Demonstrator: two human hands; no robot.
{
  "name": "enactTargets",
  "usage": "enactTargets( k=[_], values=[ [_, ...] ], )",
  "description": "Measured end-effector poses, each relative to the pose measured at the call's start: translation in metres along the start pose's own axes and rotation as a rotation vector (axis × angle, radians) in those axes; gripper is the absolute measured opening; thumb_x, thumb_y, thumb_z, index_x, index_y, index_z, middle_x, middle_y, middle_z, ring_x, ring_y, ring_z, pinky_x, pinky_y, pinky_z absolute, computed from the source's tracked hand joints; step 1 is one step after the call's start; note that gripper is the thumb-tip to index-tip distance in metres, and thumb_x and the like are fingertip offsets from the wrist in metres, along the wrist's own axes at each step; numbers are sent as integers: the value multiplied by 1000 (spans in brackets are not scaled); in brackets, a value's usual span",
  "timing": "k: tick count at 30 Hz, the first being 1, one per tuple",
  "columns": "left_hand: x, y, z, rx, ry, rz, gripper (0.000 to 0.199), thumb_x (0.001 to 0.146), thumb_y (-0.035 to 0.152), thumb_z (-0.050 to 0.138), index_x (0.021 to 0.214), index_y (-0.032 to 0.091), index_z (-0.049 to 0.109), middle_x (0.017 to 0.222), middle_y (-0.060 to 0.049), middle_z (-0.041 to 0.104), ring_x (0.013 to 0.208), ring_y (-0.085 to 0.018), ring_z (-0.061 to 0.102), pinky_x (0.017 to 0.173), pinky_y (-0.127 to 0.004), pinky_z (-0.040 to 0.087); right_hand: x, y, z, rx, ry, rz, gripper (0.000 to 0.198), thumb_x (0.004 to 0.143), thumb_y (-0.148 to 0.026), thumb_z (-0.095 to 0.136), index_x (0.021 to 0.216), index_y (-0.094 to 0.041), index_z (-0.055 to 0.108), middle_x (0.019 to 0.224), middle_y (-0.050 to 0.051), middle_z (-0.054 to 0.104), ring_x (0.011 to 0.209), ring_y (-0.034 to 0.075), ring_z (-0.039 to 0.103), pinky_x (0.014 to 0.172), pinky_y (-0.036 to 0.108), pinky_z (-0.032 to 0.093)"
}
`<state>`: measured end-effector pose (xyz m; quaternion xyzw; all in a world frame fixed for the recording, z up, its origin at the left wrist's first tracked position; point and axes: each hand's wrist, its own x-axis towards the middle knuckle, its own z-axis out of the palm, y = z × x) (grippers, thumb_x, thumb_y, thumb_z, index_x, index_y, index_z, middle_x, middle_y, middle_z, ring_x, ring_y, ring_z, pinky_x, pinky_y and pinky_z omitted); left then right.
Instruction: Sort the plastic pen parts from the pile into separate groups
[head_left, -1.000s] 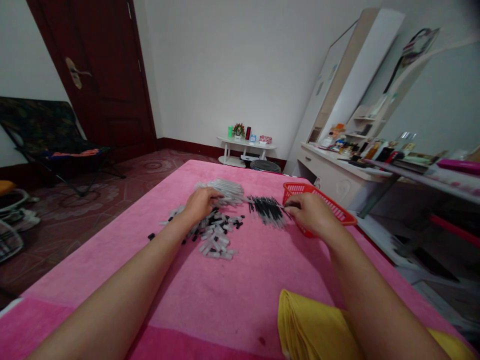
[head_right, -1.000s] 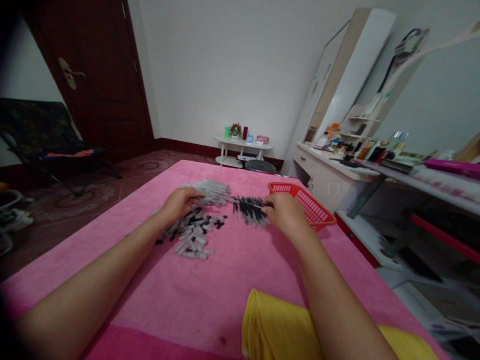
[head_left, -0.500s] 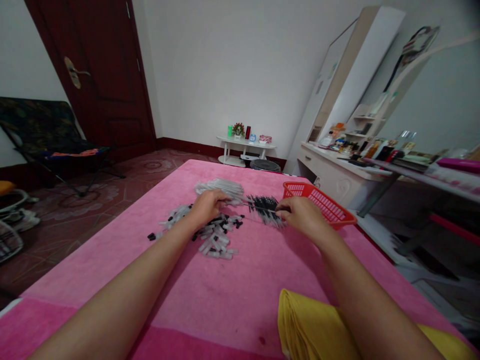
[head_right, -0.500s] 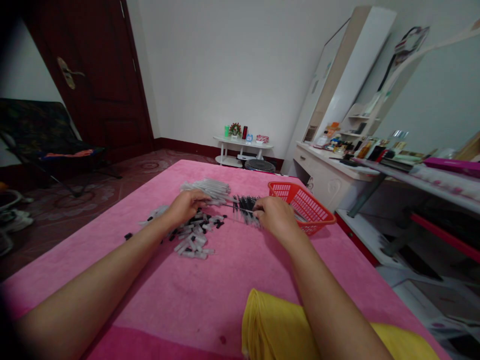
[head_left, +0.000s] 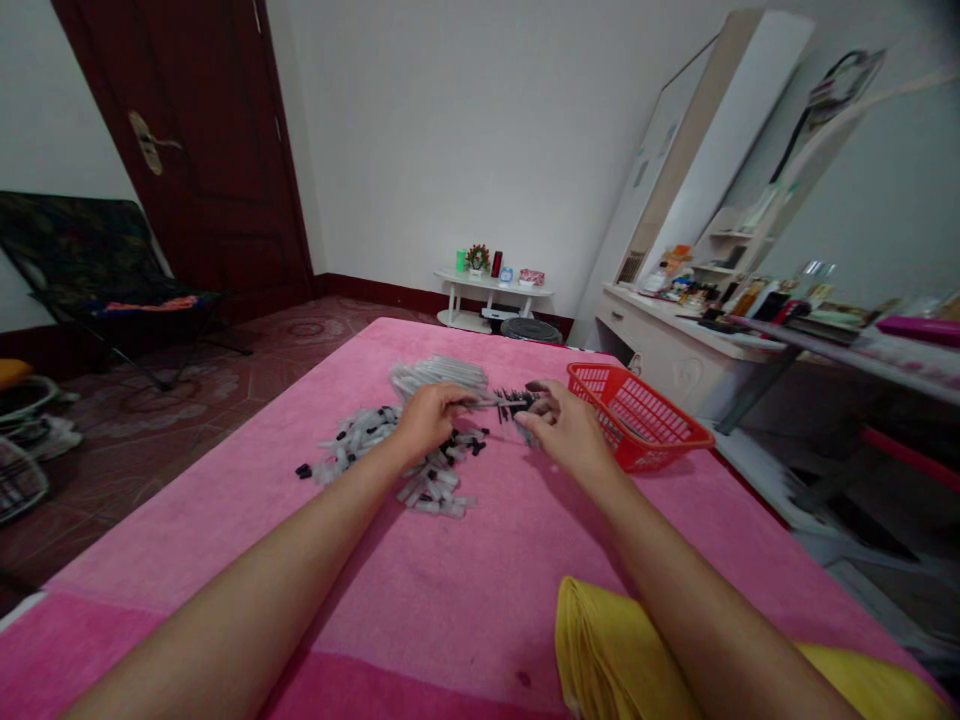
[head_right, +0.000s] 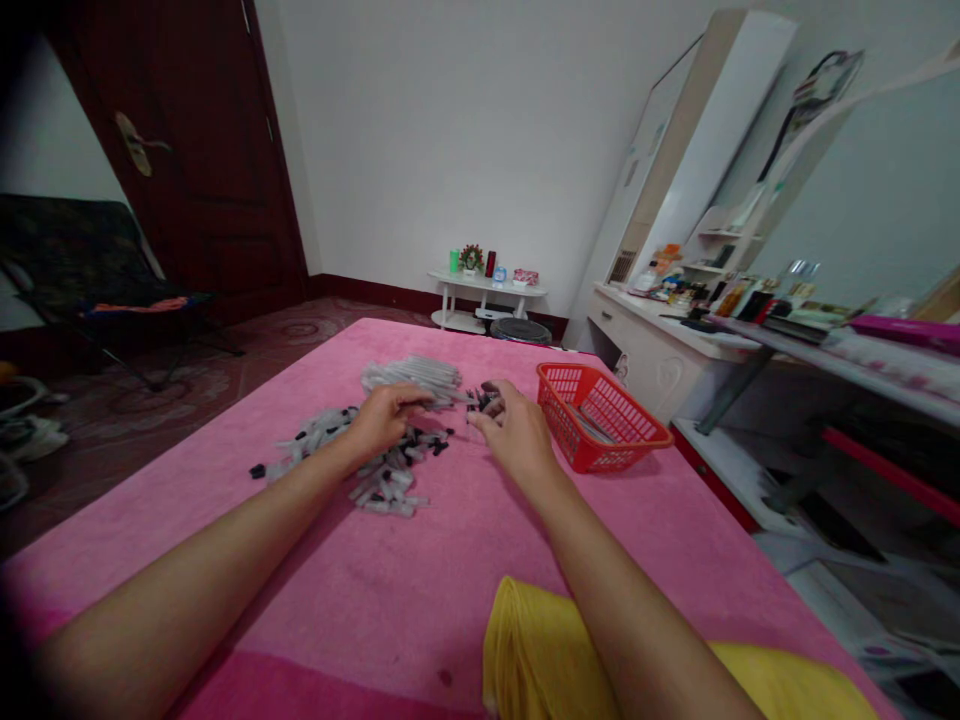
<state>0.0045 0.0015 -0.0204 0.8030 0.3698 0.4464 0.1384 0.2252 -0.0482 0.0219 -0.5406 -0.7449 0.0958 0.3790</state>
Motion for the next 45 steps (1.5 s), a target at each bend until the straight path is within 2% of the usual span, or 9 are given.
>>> enactTargets(
  k=[2, 6, 10, 20, 27, 33, 36, 39, 45],
  values=[
    [2, -8, -1, -54, 163, -99, 28, 74, 9, 54, 94, 17, 71, 93, -7, 71, 90, -20, 64, 83, -33, 49, -5, 3, 17, 86, 45, 19, 42, 77, -30, 62, 116, -16, 56, 80, 3, 67, 63, 14, 58, 59, 24, 42],
    [6, -22, -6, -247, 490, -276, 26, 73, 17, 58, 96, 11, 69, 95, -10, 71, 89, -21, 65, 84, -35, 50, -17, 7, 43, 14, -72, -134, 20, 77, -18, 59, 96, -18, 65, 91, 5, 65, 82, 17, 58, 74, 29, 43],
    [5, -28, -7, -328, 586, -304, 28, 72, 20, 59, 95, 9, 68, 93, -10, 71, 87, -21, 65, 85, -35, 50, -24, 8, 58, -77, -191, -273, 26, 75, -7, 58, 98, -18, 65, 101, 7, 63, 99, 20, 53, 86, 31, 40],
    [-1, -29, 0, -192, 514, -268, 26, 74, 18, 57, 96, 14, 69, 96, -7, 69, 88, -19, 64, 77, -31, 52, -20, 16, 78, -216, -201, -214, 16, 77, -15, 62, 92, -19, 61, 92, 5, 63, 86, 18, 55, 73, 27, 40],
    [-11, -15, 5, 194, 228, -26, 29, 79, 9, 49, 99, 19, 68, 92, -5, 67, 92, -18, 59, 84, -30, 47, -22, 22, 79, -181, -171, -156, 22, 76, -8, 58, 95, -18, 62, 93, 6, 62, 90, 19, 58, 76, 26, 40],
    [-16, 0, 11, 395, 54, 37, 42, 74, 0, 44, 103, 21, 67, 94, -5, 64, 94, -19, 56, 81, -29, 45, -17, 31, 69, 99, 27, 5, 17, 76, -8, 55, 83, -18, 67, 87, 5, 63, 85, 17, 59, 75, 26, 43],
    [-16, 3, 13, 416, 31, 20, 44, 73, -1, 44, 103, 21, 67, 91, -5, 63, 93, -19, 56, 80, -28, 45, -1, 31, 63, 388, 119, 235, 5, 74, -15, 57, 72, -17, 62, 65, 0, 60, 61, 13, 56, 58, 24, 43],
    [-16, 3, 13, 412, 39, 3, 45, 72, -1, 44, 103, 21, 67, 91, -4, 63, 94, -18, 56, 81, -27, 45, 19, 27, 62, 816, 151, 483, 10, 72, -23, 61, 66, -17, 55, 47, -6, 50, 39, 8, 43, 41, 20, 35],
    [-15, -1, 14, 399, 49, -29, 39, 75, 2, 45, 102, 21, 67, 92, -5, 64, 92, -18, 57, 81, -28, 46, 28, 18, 69, 1051, 166, 552, 16, 62, -20, 70, 74, -16, 60, 55, -2, 60, 48, 9, 56, 49, 21, 48]
  ],
)
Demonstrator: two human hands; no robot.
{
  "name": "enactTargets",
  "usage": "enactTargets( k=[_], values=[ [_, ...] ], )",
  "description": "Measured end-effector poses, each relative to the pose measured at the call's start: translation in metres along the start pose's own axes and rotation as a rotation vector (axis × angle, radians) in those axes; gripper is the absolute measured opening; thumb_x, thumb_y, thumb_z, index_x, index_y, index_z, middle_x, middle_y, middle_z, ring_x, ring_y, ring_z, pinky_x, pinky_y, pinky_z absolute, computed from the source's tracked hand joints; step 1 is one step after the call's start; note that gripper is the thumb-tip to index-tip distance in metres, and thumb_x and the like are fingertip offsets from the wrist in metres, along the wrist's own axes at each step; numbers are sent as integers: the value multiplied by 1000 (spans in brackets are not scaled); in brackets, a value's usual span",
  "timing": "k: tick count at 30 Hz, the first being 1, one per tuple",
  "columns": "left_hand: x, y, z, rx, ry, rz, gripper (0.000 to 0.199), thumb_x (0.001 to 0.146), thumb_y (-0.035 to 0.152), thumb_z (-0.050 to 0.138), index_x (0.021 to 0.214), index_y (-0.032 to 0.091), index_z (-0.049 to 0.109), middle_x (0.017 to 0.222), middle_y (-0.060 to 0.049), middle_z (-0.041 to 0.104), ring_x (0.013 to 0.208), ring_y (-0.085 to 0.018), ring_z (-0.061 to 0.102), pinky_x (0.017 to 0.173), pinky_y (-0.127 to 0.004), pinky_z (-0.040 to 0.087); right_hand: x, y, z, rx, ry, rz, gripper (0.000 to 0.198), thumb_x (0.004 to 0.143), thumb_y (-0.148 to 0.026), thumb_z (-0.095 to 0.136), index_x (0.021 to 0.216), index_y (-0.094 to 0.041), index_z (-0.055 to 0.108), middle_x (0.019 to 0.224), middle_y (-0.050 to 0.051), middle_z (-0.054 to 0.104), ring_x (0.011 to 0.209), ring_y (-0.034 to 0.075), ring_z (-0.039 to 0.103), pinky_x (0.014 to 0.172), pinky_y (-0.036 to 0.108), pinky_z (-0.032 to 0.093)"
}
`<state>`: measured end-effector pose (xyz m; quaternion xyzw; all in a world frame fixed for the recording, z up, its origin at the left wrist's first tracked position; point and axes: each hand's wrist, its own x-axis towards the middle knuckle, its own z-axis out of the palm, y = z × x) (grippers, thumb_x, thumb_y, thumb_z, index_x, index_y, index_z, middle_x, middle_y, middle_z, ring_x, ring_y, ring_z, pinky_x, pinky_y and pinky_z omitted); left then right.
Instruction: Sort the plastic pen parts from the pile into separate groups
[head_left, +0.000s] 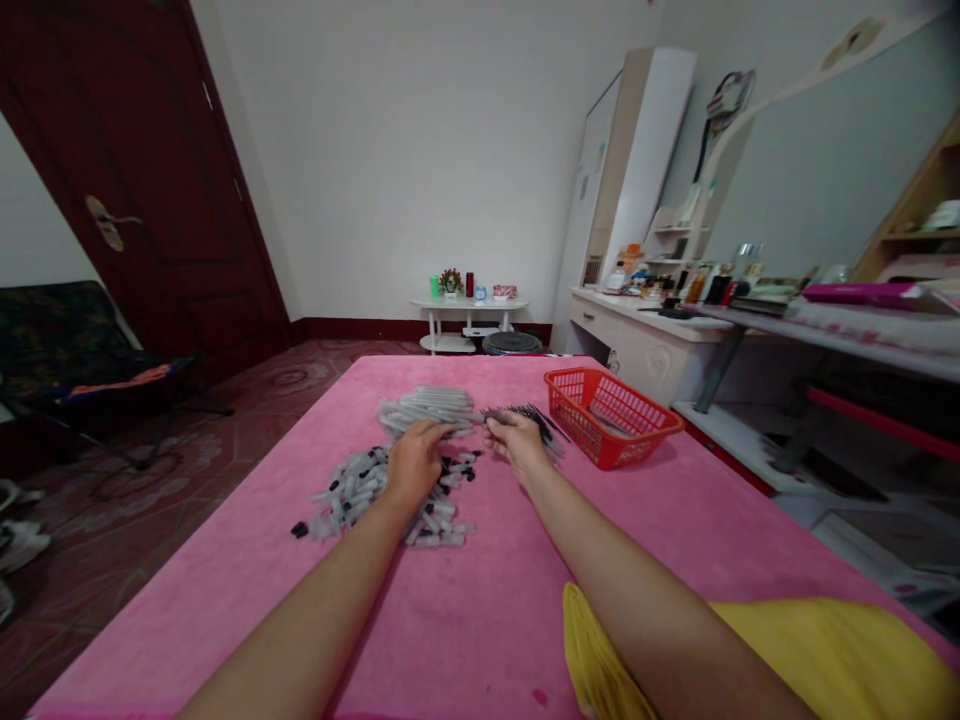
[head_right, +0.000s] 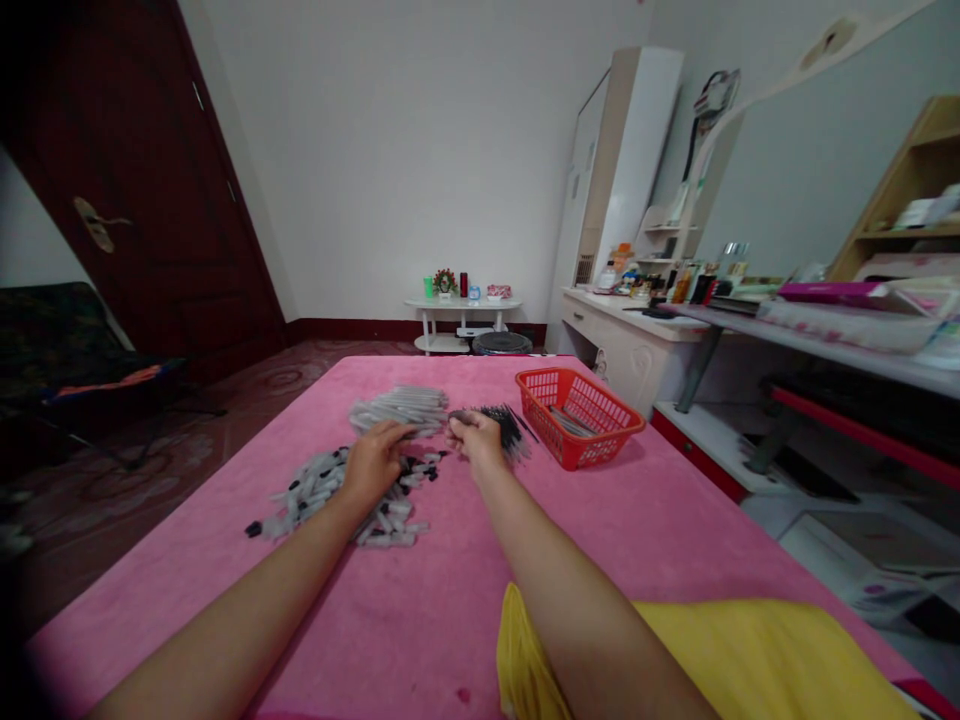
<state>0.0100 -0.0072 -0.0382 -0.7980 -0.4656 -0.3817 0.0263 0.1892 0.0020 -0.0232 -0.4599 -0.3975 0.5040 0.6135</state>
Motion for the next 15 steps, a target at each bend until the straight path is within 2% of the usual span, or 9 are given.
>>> enactTargets(
  k=[5, 10, 15],
  values=[
    [-1, 0, 1, 14, -9, -12, 40, 75, 3, 45, 104, 21, 66, 93, -5, 64, 94, -19, 56, 83, -29, 46, -7, 11, -4, -23, -92, 10, 20, 60, -18, 68, 79, -16, 62, 65, 2, 67, 54, 13, 62, 47, 22, 49],
    [-1, 1, 0, 42, -11, -5, 41, 75, 3, 46, 104, 22, 67, 93, -5, 64, 95, -19, 56, 82, -28, 46, -7, 17, -8, -184, -98, -169, 23, 60, -27, 67, 80, -16, 63, 68, 1, 66, 59, 15, 62, 47, 23, 48],
    [-2, 3, -2, 82, -35, -3, 41, 75, 3, 44, 104, 21, 67, 92, -5, 63, 93, -19, 56, 79, -27, 45, -6, 19, -11, -359, -118, -316, 20, 63, -27, 63, 79, -14, 66, 72, 3, 67, 63, 15, 59, 52, 23, 46]
  ],
)
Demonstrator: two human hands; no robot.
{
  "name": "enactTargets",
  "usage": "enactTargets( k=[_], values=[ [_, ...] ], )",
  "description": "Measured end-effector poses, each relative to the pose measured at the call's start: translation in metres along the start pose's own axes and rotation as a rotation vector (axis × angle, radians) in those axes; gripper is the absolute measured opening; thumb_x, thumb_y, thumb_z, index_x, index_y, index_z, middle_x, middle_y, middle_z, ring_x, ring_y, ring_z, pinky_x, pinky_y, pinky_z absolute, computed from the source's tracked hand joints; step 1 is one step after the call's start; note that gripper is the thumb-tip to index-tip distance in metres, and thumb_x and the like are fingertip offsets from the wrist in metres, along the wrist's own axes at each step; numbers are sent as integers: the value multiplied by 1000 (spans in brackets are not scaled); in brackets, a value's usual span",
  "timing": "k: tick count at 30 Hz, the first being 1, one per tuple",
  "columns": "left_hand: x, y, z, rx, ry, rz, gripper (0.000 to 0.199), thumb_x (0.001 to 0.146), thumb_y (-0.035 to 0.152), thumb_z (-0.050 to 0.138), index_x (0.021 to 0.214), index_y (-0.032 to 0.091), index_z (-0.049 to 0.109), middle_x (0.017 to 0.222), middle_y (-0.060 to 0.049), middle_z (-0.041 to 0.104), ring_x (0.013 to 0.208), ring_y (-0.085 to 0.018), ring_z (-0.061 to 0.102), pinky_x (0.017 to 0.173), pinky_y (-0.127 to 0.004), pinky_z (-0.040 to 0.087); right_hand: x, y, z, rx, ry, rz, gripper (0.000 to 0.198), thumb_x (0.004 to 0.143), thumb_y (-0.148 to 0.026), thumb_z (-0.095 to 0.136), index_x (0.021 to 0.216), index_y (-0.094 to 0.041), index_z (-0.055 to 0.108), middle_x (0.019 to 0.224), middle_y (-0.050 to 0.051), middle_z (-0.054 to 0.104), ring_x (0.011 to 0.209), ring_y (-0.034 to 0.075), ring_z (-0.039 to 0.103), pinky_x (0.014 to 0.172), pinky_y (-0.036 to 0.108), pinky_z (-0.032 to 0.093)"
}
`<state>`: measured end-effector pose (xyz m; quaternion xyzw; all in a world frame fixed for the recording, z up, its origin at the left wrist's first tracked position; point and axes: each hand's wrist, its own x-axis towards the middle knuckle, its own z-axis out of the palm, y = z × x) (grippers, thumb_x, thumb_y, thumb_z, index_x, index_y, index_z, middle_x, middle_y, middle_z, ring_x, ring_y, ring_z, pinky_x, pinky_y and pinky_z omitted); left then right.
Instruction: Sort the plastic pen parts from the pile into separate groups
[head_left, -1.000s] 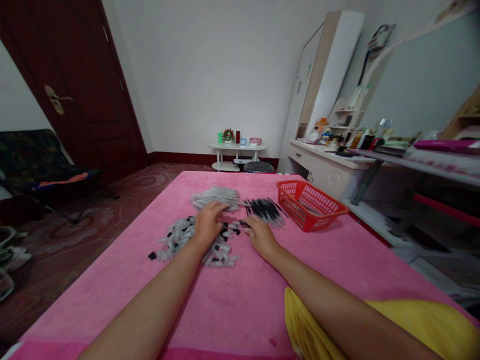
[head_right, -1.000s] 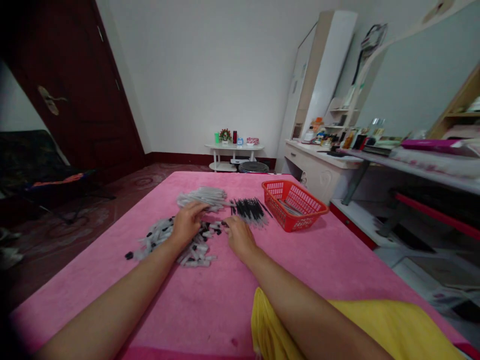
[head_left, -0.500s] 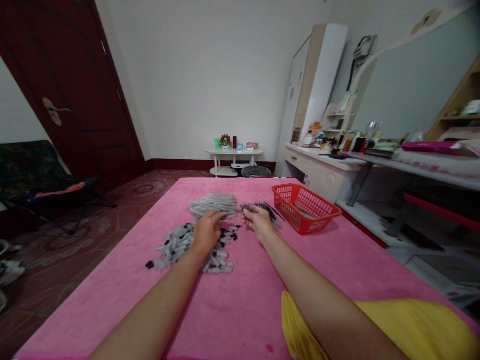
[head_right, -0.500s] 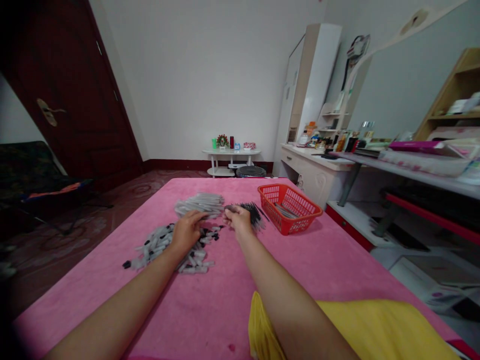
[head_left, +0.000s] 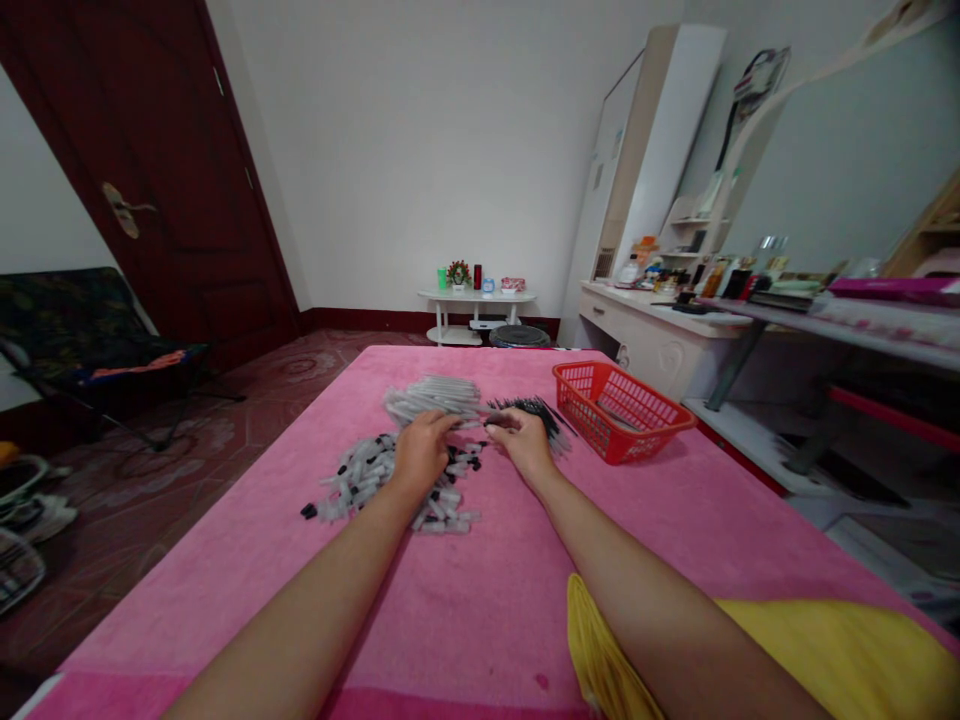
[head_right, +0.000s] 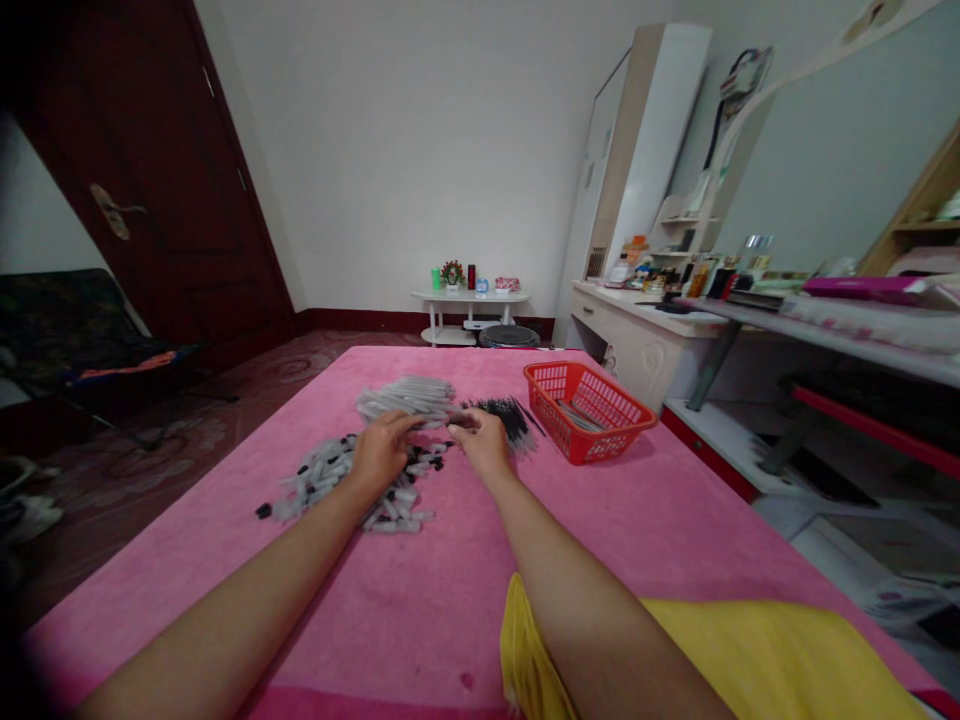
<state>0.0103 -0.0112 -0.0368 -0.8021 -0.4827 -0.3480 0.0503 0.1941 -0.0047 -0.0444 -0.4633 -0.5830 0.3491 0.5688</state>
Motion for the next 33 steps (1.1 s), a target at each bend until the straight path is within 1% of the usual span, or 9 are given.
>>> enactTargets(
  k=[3, 7, 14, 18, 29, 33],
  values=[
    [0, 1, 0, 25, -13, -2, 40, 76, 4, 44, 104, 22, 67, 92, -5, 63, 94, -19, 56, 79, -27, 44, 1, 1, 0, -54, 18, -47, 20, 64, -26, 62, 79, -14, 67, 75, 4, 68, 67, 16, 60, 58, 25, 47],
    [0, 1, 0, 45, -35, -7, 41, 75, 3, 45, 105, 23, 66, 93, -5, 63, 94, -20, 55, 78, -27, 44, 1, 0, 2, -74, 17, -77, 18, 64, -24, 61, 78, -15, 67, 75, 4, 69, 69, 16, 61, 63, 27, 47],
    [0, 4, -3, 54, -59, -8, 45, 73, 2, 46, 106, 24, 66, 93, -5, 63, 95, -20, 55, 77, -27, 44, 0, -2, 0, -199, 19, -136, 15, 66, -21, 59, 77, -16, 67, 74, 3, 68, 67, 15, 60, 64, 26, 46],
    [0, 4, -3, 61, -61, -16, 42, 75, 3, 46, 105, 24, 67, 92, -5, 63, 93, -20, 55, 77, -27, 44, 0, -2, -1, -243, 26, -171, 14, 68, -21, 58, 77, -16, 68, 74, 3, 69, 68, 15, 60, 66, 27, 46],
    [-1, 4, -3, 75, -77, -8, 44, 75, 3, 46, 107, 25, 66, 95, -4, 63, 96, -19, 55, 78, -26, 44, -1, -2, 0, -244, 8, -167, 15, 67, -22, 59, 78, -16, 68, 75, 3, 69, 67, 15, 60, 64, 26, 46],
    [-2, 4, -2, 84, -84, -3, 42, 77, 5, 47, 107, 25, 66, 96, -5, 63, 96, -19, 55, 77, -25, 44, -1, -3, 0, -249, 17, -165, 15, 67, -22, 59, 78, -16, 68, 75, 3, 69, 68, 16, 60, 65, 26, 45]
  ],
)
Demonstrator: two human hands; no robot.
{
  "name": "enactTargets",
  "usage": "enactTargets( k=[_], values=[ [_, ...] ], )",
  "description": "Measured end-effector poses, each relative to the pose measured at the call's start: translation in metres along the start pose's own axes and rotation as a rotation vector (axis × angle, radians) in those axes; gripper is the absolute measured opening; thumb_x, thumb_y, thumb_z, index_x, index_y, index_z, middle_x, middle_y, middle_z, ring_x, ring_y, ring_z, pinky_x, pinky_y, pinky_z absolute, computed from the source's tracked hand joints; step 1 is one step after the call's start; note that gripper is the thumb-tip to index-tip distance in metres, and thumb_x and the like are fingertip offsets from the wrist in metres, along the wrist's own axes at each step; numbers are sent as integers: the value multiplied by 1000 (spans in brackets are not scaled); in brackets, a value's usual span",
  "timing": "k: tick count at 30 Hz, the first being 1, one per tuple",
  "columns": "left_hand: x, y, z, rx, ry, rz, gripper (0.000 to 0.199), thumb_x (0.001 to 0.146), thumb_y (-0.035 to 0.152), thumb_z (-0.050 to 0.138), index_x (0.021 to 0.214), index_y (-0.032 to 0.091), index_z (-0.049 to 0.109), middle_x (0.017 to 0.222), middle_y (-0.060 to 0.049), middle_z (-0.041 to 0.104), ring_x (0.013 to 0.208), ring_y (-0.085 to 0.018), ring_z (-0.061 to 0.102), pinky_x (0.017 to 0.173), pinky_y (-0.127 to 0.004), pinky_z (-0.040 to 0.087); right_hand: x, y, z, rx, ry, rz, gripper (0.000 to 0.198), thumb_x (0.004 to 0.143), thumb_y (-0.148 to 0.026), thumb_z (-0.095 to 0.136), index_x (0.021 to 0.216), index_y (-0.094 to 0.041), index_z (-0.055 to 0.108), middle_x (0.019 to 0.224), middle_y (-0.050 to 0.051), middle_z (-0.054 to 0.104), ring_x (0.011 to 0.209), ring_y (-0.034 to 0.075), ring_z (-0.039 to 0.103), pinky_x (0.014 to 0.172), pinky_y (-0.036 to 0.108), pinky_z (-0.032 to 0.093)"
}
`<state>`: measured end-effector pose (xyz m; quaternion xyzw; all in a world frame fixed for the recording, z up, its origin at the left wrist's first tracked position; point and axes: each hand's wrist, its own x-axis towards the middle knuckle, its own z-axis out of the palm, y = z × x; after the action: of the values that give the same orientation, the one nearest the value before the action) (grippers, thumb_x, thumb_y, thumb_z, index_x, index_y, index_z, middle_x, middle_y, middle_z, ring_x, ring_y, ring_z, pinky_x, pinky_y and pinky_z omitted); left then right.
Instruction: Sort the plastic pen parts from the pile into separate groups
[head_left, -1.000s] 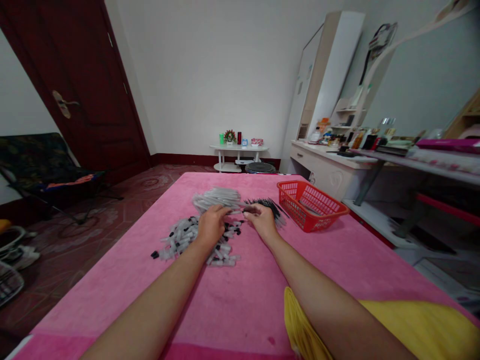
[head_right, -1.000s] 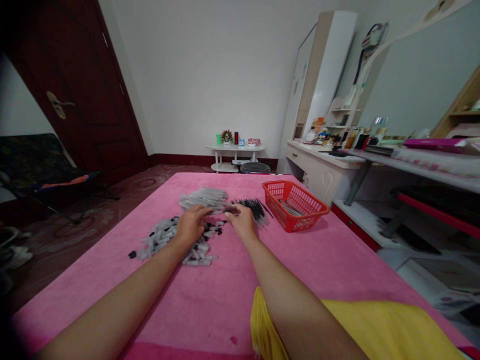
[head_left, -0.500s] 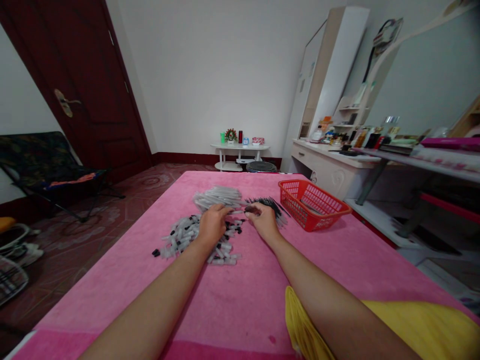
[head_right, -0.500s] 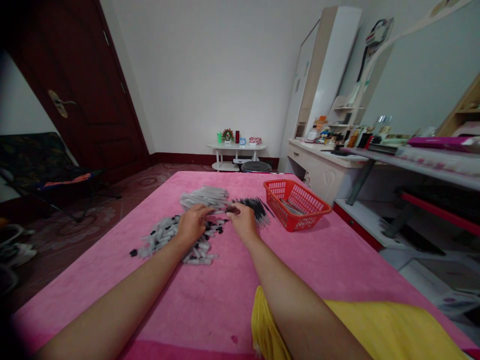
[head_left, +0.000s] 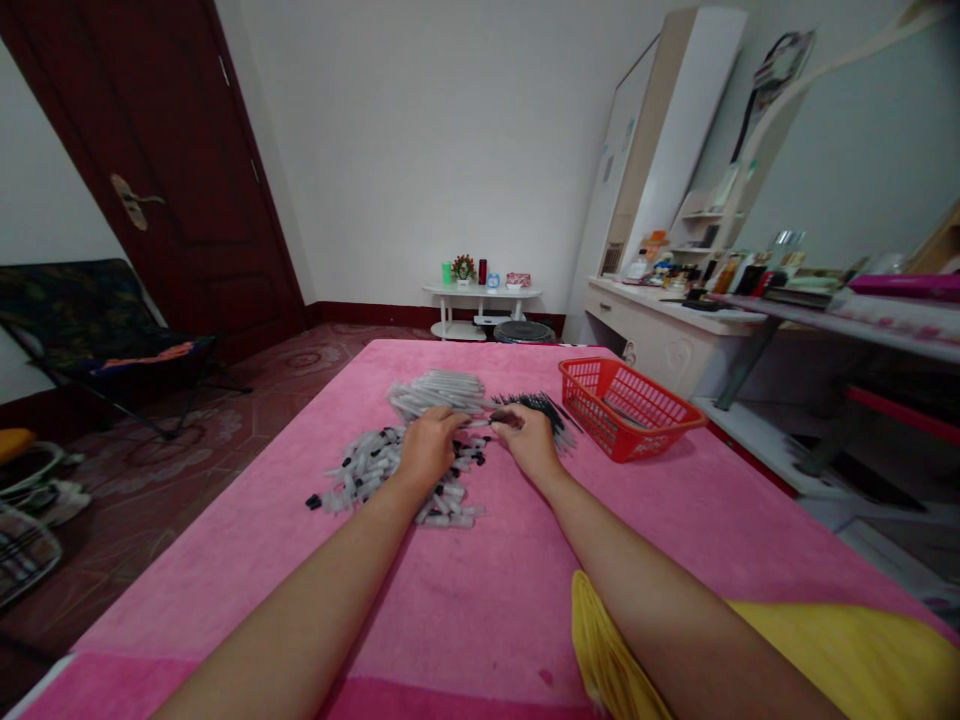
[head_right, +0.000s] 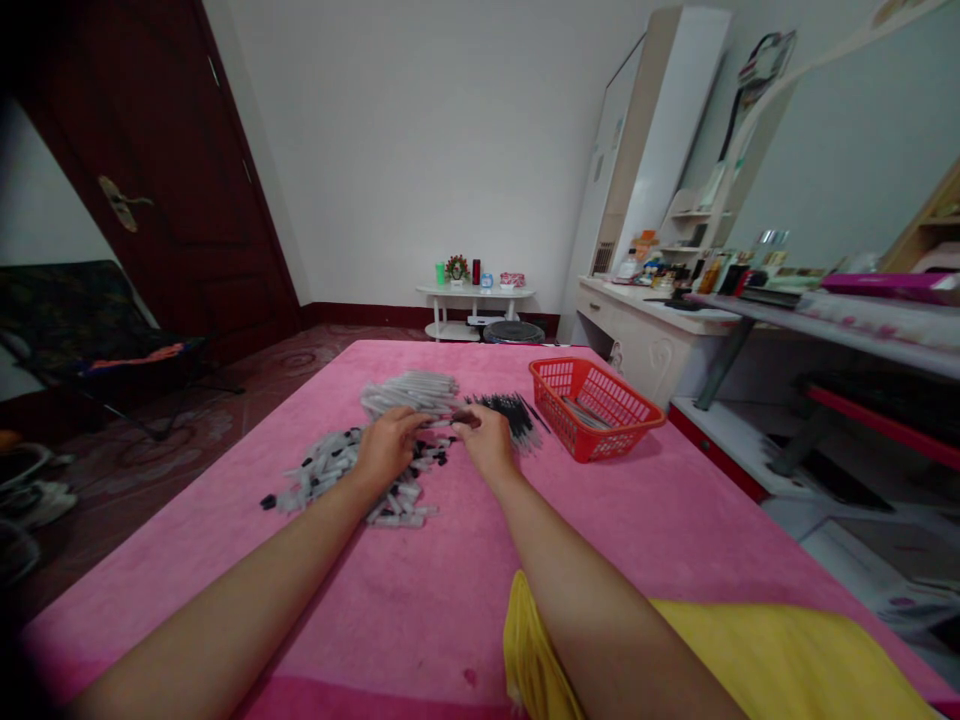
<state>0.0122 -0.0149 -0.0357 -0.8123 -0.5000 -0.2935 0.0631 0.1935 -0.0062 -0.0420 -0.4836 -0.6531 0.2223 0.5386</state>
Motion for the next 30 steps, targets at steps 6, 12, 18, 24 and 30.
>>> enactTargets(
  k=[6, 12, 18, 24, 30],
  values=[
    [0, -2, 1, -23, 19, 35, 38, 79, 7, 48, 107, 26, 66, 95, -5, 64, 94, -20, 56, 75, -26, 44, 1, 2, 1, -24, -3, -7, 12, 69, -22, 58, 75, -16, 67, 72, 3, 68, 66, 16, 59, 63, 26, 44],
    [-1, -3, 1, -31, 32, 60, 40, 78, 7, 49, 107, 27, 67, 94, -4, 64, 92, -19, 56, 76, -26, 44, -2, -2, -2, -169, -43, -87, 10, 73, -22, 56, 73, -18, 66, 72, 2, 67, 66, 15, 58, 64, 25, 41],
    [-1, -3, 1, -63, 44, 75, 43, 78, 5, 46, 108, 26, 67, 95, -4, 64, 92, -19, 56, 78, -27, 44, -4, -2, -3, -185, -141, 0, 40, 87, -42, 42, 59, -18, 58, 49, 0, 54, 50, 14, 52, 50, 23, 35],
    [-1, -3, 0, -69, 53, 63, 43, 76, 3, 47, 107, 25, 67, 95, -4, 64, 93, -19, 56, 77, -27, 44, -4, -5, 0, -87, -91, 0, 21, 78, -38, 55, 75, -17, 58, 61, 0, 61, 54, 13, 54, 50, 22, 38],
    [-1, -3, 0, -80, 63, 61, 44, 76, 2, 47, 107, 25, 67, 96, -4, 64, 94, -18, 56, 77, -26, 44, -4, -4, 0, -160, -157, 77, 37, 85, -46, 43, 66, -18, 57, 52, 0, 57, 46, 12, 51, 47, 21, 36]
  ],
)
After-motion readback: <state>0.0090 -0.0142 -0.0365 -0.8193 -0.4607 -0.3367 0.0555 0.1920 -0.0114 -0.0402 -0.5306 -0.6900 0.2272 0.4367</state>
